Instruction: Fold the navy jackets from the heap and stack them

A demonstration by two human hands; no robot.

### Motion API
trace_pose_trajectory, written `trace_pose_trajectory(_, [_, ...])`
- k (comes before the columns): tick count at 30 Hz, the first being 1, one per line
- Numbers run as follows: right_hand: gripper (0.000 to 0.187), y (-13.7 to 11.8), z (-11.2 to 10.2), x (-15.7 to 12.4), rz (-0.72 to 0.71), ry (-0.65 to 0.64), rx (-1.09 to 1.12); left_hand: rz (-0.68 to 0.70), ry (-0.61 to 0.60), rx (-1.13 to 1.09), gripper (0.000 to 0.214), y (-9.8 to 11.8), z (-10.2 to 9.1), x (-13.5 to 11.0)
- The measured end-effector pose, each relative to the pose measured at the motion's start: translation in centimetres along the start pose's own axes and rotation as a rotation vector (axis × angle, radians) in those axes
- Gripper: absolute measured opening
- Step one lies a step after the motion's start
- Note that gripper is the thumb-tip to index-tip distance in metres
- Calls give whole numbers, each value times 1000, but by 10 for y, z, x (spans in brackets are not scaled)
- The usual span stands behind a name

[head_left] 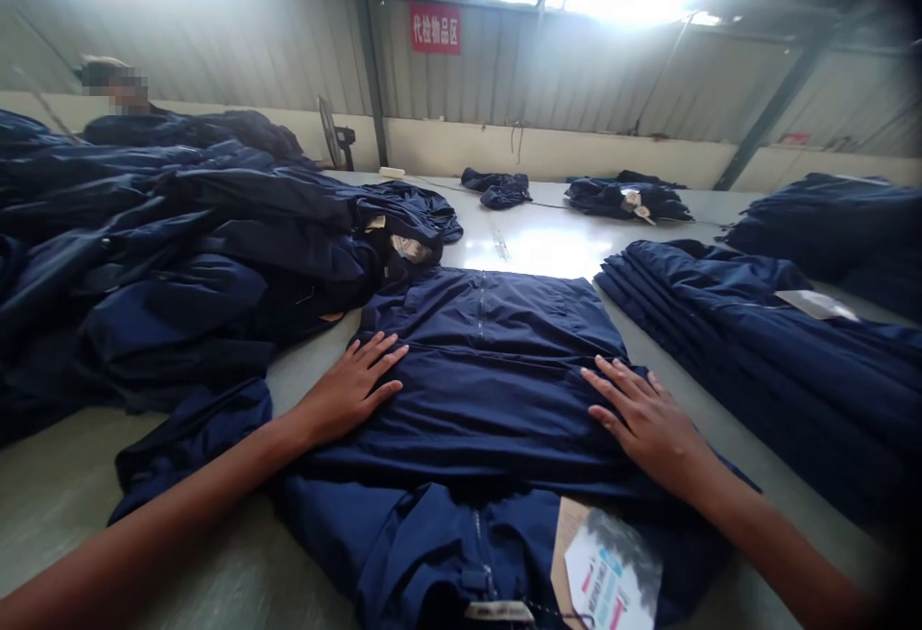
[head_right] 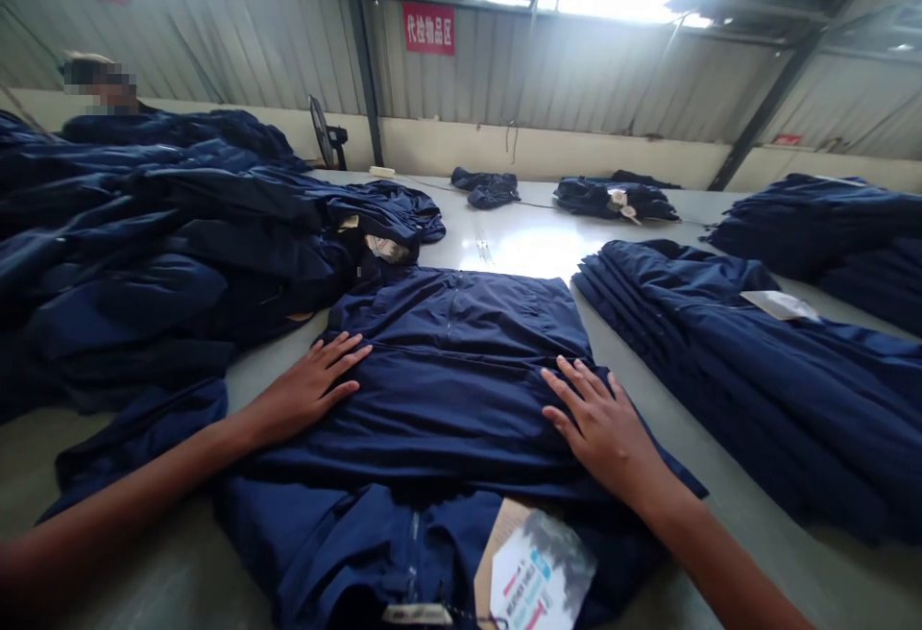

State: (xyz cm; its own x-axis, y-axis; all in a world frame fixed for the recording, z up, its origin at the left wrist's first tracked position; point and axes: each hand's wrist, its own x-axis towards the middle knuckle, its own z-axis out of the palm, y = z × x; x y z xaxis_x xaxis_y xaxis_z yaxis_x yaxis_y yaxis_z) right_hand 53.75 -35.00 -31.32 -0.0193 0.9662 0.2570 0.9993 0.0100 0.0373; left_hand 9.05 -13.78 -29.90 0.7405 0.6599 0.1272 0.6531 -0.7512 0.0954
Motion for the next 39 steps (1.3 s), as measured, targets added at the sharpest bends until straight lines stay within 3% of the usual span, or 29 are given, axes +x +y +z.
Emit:
trace_pose_trajectory(8, [55, 0, 11, -9, -1, 11, 10, 0, -102, 19, 69, -2, -3, -5])
trace_pose_trajectory(26, [53, 1, 1, -7, 69, -105, 146, 20, -13, -29, 62, -3, 3, -5])
trace_pose_trajectory(39, [51, 3, 1, -4, 51, -44, 182, -8, 9, 22, 61, 6, 3, -7])
